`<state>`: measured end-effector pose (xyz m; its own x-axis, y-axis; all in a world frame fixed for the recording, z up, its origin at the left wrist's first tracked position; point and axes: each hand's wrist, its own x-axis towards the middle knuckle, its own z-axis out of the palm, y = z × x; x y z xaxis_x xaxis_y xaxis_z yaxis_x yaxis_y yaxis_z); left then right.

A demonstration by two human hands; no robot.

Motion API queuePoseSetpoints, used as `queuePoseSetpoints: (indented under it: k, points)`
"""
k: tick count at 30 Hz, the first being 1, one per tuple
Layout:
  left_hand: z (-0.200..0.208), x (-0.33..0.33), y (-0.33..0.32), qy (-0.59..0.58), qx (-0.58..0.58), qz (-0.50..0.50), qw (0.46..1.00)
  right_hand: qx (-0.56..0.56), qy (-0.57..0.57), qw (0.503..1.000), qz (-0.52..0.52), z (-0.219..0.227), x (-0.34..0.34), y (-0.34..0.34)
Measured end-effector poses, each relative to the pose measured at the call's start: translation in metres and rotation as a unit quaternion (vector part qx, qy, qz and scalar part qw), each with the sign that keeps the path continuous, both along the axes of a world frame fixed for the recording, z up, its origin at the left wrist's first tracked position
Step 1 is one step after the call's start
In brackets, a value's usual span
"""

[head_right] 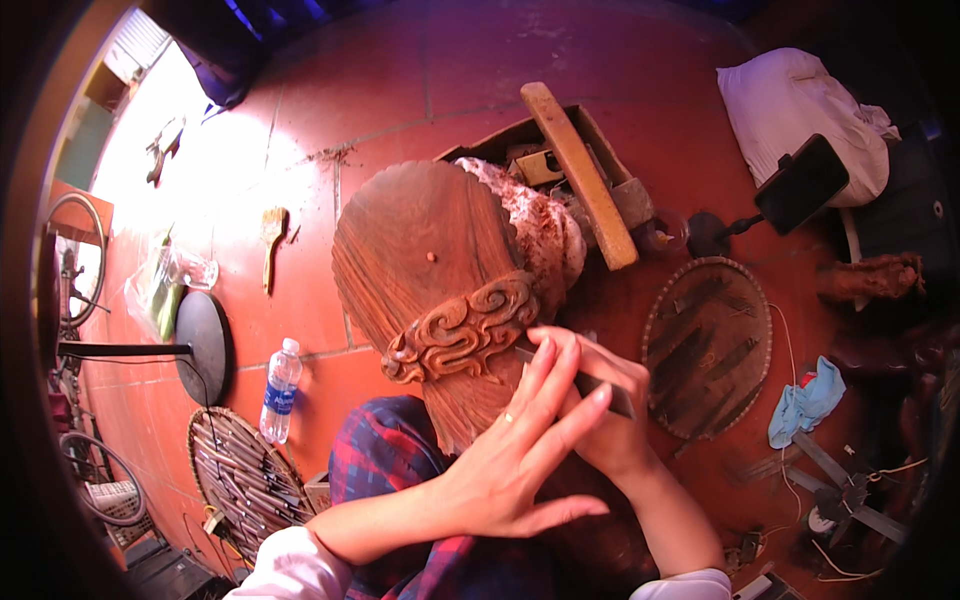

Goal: The person carves intricate details into a wooden sculpture using a chisel and a wooden mallet. They repeatedly strike the chisel to shape the wood and occasionally switch tools to refine the design.

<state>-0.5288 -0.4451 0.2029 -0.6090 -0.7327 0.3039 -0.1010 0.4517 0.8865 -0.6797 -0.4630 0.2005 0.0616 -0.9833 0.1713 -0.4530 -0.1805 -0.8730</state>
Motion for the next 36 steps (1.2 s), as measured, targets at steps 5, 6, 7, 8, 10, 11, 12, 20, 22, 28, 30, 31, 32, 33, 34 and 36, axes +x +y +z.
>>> queuePoseSetpoints:
  k: [5,6,7,8,10,11,12,20,22,28,30,31,32,33,34,36]
  points:
    - [0.000,0.002,0.029,0.018,-0.046,0.001,0.999,-0.131,0.062,0.989,-0.026,0.011,-0.020,0.012]
    - [-0.003,0.000,0.030,0.013,-0.052,0.004,0.999,-0.150,0.068,0.986,-0.032,0.006,-0.022,0.013]
    - [-0.004,-0.002,0.030,0.003,-0.056,0.006,0.998,-0.139,0.055,0.989,-0.018,0.005,-0.023,0.013]
    - [-0.003,-0.004,0.029,-0.007,-0.060,0.008,0.998,-0.128,0.041,0.991,-0.003,0.005,-0.023,0.009]
    - [-0.005,-0.007,0.028,-0.023,-0.070,0.021,0.997,-0.063,-0.022,0.997,0.031,0.006,-0.021,-0.002]
    - [-0.007,-0.008,0.027,-0.030,-0.072,0.020,0.997,0.015,-0.029,0.998,0.061,0.008,-0.021,-0.004]
    - [-0.007,-0.009,0.026,-0.039,-0.070,0.026,0.996,0.017,-0.023,0.997,0.072,0.004,-0.021,-0.008]
    - [-0.011,-0.010,0.028,-0.041,-0.072,0.084,0.993,0.030,0.000,0.984,0.174,-0.001,-0.019,-0.025]
    - [-0.017,-0.011,0.032,-0.024,-0.067,0.102,0.992,0.055,0.040,0.980,0.189,0.014,-0.016,-0.028]
    - [-0.018,-0.012,0.033,0.011,-0.081,0.119,0.990,0.065,0.139,0.962,0.225,0.032,-0.006,-0.036]
    - [-0.021,-0.011,0.026,0.042,-0.071,0.119,0.989,0.108,0.115,0.964,0.216,0.034,-0.002,-0.039]
    - [-0.024,-0.010,0.026,0.037,-0.080,0.120,0.989,0.127,0.099,0.964,0.214,0.033,-0.001,-0.040]
    - [-0.026,-0.009,0.025,0.032,-0.089,0.121,0.988,0.110,0.090,0.968,0.209,0.028,0.001,-0.037]
    - [-0.028,-0.007,0.024,0.027,-0.098,0.121,0.987,0.102,0.083,0.972,0.195,0.024,0.005,-0.034]
    - [-0.029,-0.008,0.022,0.043,-0.092,0.114,0.988,0.095,0.079,0.976,0.180,0.022,0.006,-0.031]
    - [-0.034,-0.003,0.021,0.045,-0.092,0.115,0.988,0.111,0.059,0.979,0.158,0.025,0.011,-0.029]
